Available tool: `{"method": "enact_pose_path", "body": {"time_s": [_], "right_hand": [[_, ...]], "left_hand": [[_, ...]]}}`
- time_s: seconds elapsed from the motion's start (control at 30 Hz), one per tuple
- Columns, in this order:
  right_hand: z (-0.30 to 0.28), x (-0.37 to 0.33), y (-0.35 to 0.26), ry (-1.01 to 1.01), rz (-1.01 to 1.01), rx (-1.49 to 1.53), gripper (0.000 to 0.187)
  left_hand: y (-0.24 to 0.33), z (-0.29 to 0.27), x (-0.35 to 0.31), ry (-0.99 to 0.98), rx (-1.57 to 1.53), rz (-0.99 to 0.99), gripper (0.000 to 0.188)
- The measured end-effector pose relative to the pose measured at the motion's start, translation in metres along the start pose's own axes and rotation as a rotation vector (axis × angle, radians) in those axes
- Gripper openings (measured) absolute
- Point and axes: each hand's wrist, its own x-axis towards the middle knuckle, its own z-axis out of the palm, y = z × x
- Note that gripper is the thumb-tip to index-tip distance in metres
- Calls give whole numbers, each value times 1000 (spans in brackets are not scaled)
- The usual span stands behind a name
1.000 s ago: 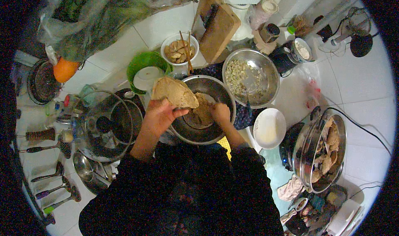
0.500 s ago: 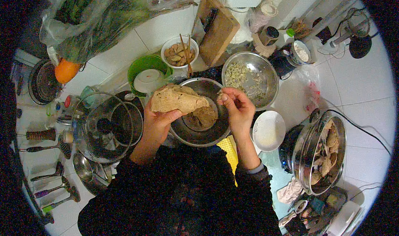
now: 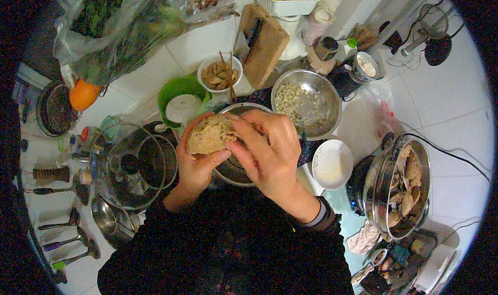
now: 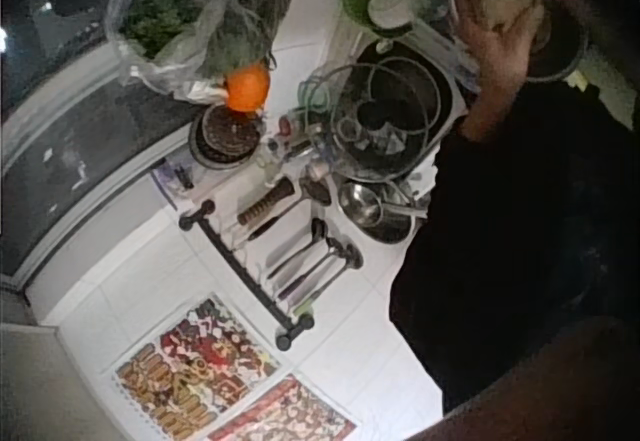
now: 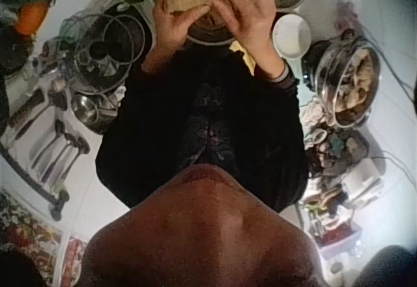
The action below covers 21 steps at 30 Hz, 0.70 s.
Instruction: The person holds a flatbread in one hand and uses the other hand to scoop a grainy filling from a metal bowl onto the bread. They then fold the bread over the filling and press the edges to seal it. The person repeats this process with another flatbread, adding filling and folding it closed.
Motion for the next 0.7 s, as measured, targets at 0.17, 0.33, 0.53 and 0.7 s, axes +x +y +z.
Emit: {"method": "enact_pose_path", "body": {"time_s": [0.17,0.33,0.53,0.7], "right_hand": [[-5,0,-2,-47,-79,-73,28],[-4,0,-3,-3,-128,-93,27],[-5,-2,-2,40,-139,-29,27],[-11,0,-2,-44,-104,-30,34]], "left_hand": [[5,4,-4,-40,24,64,60],[4,7,-6,-40,-29,75,60],[2,8,-8,-31,-57,18,60],[1,8,-6,-8,-135,5,61]]}}
